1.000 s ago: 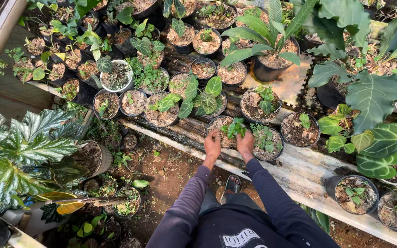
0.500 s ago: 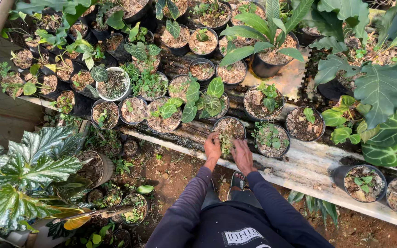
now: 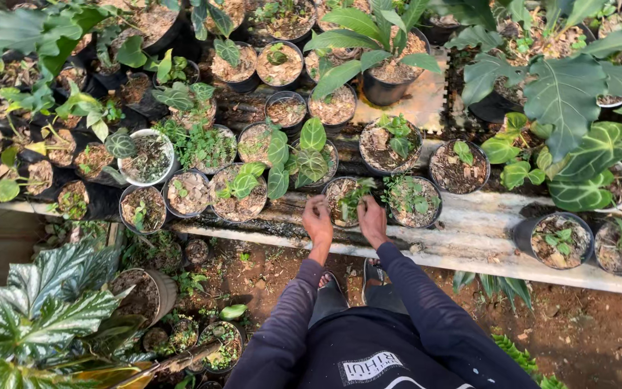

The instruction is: The person organizes and tends to various potted plants in a greenhouse, moving them between a raised corrugated bench and a central circular tray by hand.

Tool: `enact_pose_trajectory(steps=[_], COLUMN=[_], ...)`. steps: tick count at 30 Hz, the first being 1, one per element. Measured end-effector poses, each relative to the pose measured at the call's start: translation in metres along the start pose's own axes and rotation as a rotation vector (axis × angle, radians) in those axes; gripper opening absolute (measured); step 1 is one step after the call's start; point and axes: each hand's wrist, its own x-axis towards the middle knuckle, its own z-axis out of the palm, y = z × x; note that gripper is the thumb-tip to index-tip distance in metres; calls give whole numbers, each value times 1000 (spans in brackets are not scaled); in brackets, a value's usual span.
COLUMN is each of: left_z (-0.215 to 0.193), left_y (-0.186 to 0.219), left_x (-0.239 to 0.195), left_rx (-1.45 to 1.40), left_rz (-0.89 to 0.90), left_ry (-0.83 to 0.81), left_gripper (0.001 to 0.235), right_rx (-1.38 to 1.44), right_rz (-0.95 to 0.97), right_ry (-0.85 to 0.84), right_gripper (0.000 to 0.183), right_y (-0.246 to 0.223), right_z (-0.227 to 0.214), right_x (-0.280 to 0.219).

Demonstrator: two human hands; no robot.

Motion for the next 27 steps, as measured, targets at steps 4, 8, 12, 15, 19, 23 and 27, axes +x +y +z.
enact_pose_trajectory(steps=[4, 8, 12, 15, 19, 23, 27], left_z=[23, 34, 31, 31, 33, 37, 36], left_y=[-2, -12, -27, -34, -33, -21, 17], left_x=[-11, -15, -8, -9, -6, -1, 0], left_rx=[574, 540, 563, 687, 732, 709, 705], left_rz=[-268, -207, -206, -203, -217, -377, -644], left_ry=[-366, -533, -551, -563, -538, -629, -545], left_gripper=[38, 42, 42, 36, 32, 29, 57], right_rx=[178, 229, 249, 239, 211, 291, 193], right_rz=[-110, -225, -154, -161, -272, -260, 48], right_ry=[244, 334, 283, 215, 287, 274, 94], right_gripper=[21, 19, 22, 22, 20, 18, 20], right_y=[25, 37, 23, 6, -23, -33, -10], right_z=[23, 20, 8, -3, -14, -18, -15], right_x=[15, 11, 0, -9, -18, -16, -2])
